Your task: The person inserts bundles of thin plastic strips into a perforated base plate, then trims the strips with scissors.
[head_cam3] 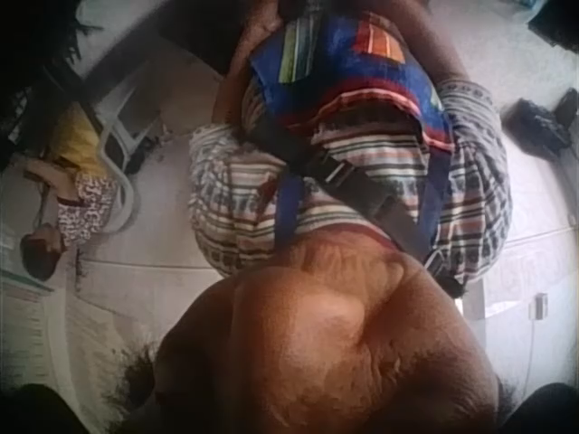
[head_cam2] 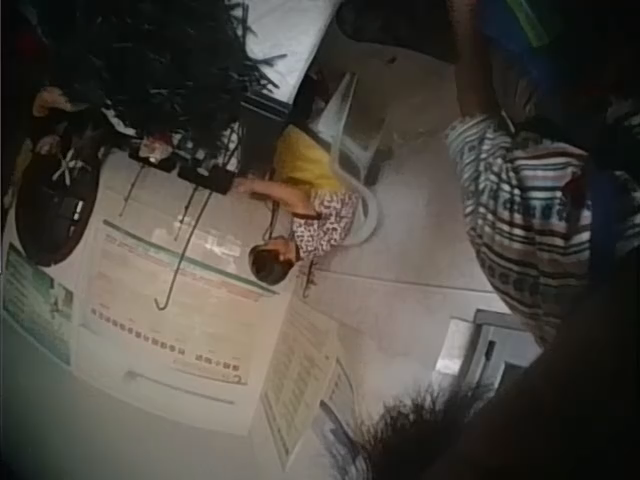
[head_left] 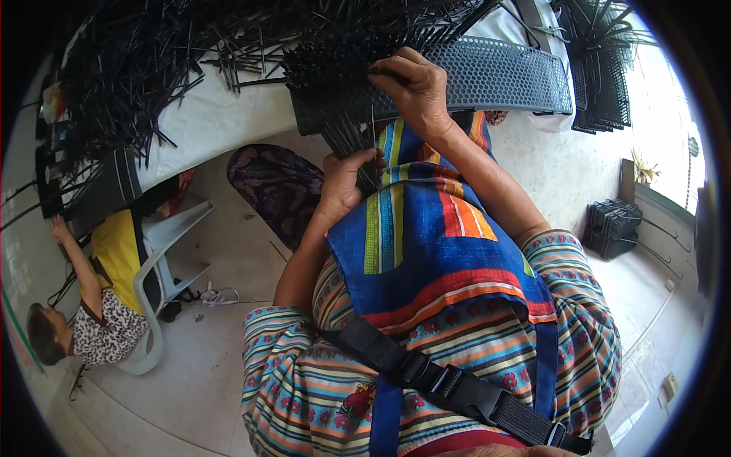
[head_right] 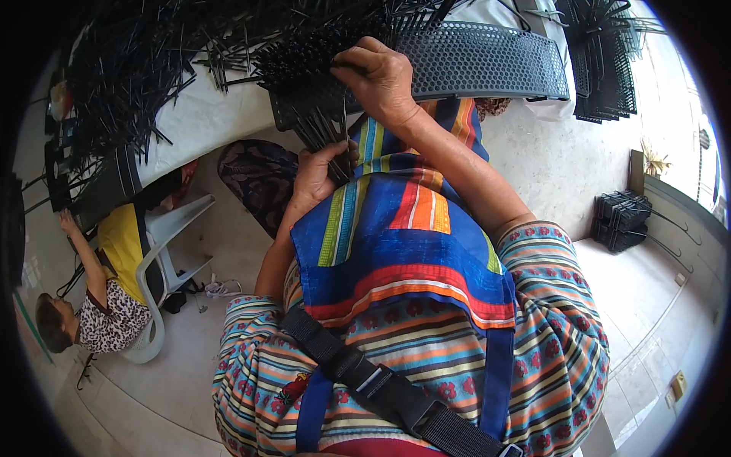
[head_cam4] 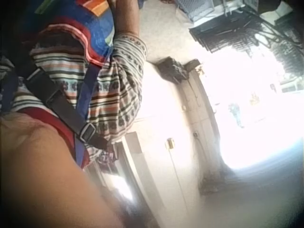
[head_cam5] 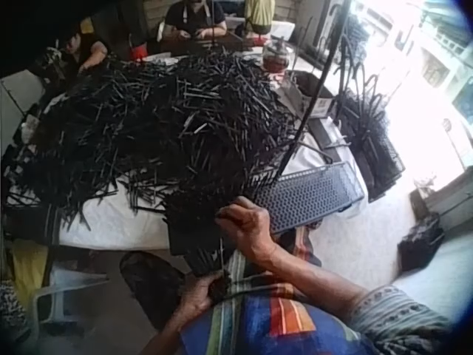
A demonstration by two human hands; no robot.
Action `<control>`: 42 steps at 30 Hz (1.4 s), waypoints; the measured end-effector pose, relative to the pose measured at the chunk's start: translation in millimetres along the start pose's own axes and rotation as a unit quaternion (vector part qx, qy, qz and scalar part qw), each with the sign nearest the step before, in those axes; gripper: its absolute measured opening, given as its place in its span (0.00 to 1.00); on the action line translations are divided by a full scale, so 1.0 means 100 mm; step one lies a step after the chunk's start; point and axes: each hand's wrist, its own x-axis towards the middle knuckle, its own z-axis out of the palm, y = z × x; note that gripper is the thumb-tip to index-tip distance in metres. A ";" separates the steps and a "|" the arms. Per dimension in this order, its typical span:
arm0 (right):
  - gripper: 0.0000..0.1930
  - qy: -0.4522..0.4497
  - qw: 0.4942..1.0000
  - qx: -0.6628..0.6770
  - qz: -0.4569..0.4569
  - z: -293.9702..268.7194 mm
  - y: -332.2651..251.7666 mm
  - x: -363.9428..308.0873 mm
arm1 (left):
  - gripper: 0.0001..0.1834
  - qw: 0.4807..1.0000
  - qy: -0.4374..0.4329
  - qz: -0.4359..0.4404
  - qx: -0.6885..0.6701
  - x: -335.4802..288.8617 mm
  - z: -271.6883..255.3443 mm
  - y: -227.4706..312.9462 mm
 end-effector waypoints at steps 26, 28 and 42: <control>0.03 -0.243 0.857 0.331 0.311 -0.17 -0.04 -0.31 | 0.15 0.991 -0.097 0.014 -0.087 -0.25 0.21 0.09; 0.03 -0.234 0.863 0.310 0.324 -0.15 -0.05 -0.31 | 0.14 0.996 -0.061 0.062 -0.020 -0.19 0.19 0.06; 0.11 0.061 0.972 0.204 0.100 -0.16 0.15 -0.07 | 0.09 0.999 -0.010 0.026 0.030 -0.10 0.17 0.06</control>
